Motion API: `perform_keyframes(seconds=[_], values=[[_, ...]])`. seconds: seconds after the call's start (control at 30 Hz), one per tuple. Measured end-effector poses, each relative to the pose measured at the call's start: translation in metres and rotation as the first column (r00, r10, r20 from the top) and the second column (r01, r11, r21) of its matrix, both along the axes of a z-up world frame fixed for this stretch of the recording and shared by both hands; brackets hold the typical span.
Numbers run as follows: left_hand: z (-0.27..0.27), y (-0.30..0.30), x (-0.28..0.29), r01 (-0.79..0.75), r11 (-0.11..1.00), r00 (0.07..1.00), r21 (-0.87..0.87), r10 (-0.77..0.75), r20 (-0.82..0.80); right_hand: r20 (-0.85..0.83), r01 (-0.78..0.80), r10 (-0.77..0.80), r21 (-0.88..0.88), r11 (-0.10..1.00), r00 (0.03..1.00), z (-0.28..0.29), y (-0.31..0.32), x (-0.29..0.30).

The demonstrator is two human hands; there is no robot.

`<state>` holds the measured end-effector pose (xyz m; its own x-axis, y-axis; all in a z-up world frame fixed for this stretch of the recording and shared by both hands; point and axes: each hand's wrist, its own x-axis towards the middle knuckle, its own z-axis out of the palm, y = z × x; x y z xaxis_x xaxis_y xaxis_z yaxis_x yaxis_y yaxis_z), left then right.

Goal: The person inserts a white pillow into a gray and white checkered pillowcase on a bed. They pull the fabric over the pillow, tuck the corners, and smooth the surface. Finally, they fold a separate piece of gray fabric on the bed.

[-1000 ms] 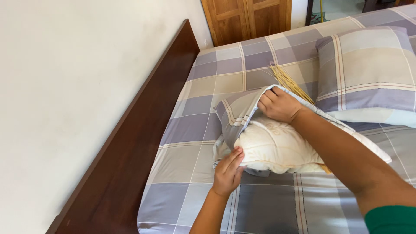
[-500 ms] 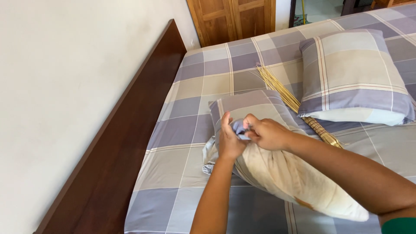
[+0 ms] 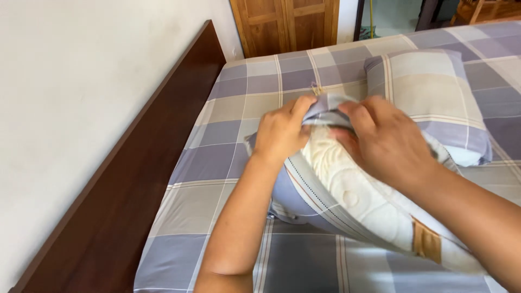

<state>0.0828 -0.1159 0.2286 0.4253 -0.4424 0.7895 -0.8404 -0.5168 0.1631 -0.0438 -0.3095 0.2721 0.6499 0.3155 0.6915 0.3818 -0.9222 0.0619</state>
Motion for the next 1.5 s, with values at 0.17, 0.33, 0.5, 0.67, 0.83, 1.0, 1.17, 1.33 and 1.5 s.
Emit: perform_keyframes(seconds=[0.17, 0.33, 0.5, 0.67, 0.83, 1.0, 1.17, 1.33, 1.5], values=[[0.039, -0.009, 0.006, -0.054, 0.986, 0.995, 0.158, 0.066, -0.071, 0.050, 0.160, -0.152, -0.328, 0.931, 0.987, -0.018, -0.003, -0.042], [0.020, -0.009, 0.005, -0.101, 0.868, 0.992, 0.485, 0.125, -0.017, 0.174, 0.375, -0.332, -0.445, 0.813, 0.927, -0.068, -0.004, -0.009], [0.025, 0.010, 0.021, -0.226, 0.802, 0.912, 0.553, 0.373, -0.168, 0.296, 0.139, -0.128, -0.014, 0.990, 0.947, -0.117, 0.016, 0.023], [0.043, 0.041, 0.023, -0.278, 0.701, 0.857, 0.656, 0.490, -0.160, 0.131, -0.038, 0.034, 0.025, 0.999, 0.991, -0.113, 0.073, 0.024], [0.016, 0.064, 0.060, -0.166, 0.650, 0.813, 0.741, 0.515, -0.271, -0.010, -0.148, 0.148, -0.042, 0.988, 0.989, -0.114, 0.099, 0.028], [-0.007, 0.078, 0.071, -0.089, 0.937, 0.920, 0.337, 0.207, -0.332, -0.027, -0.184, 0.183, -0.032, 0.982, 0.983, -0.114, 0.106, 0.032], [0.030, 0.082, 0.049, -0.180, 0.877, 0.884, 0.446, 0.343, -0.317, -0.055, -0.202, 0.199, -0.051, 0.978, 0.978, -0.100, 0.096, 0.029], [0.031, 0.093, 0.068, -0.176, 0.717, 0.947, 0.674, 0.310, -0.083, -0.154, -0.222, 0.213, -0.043, 0.974, 0.965, -0.105, 0.090, 0.021], [0.044, 0.098, 0.068, -0.435, 0.474, 0.879, 0.765, 0.408, 0.246, -0.187, -0.319, 0.307, -0.033, 0.947, 0.933, -0.115, 0.085, 0.012]])
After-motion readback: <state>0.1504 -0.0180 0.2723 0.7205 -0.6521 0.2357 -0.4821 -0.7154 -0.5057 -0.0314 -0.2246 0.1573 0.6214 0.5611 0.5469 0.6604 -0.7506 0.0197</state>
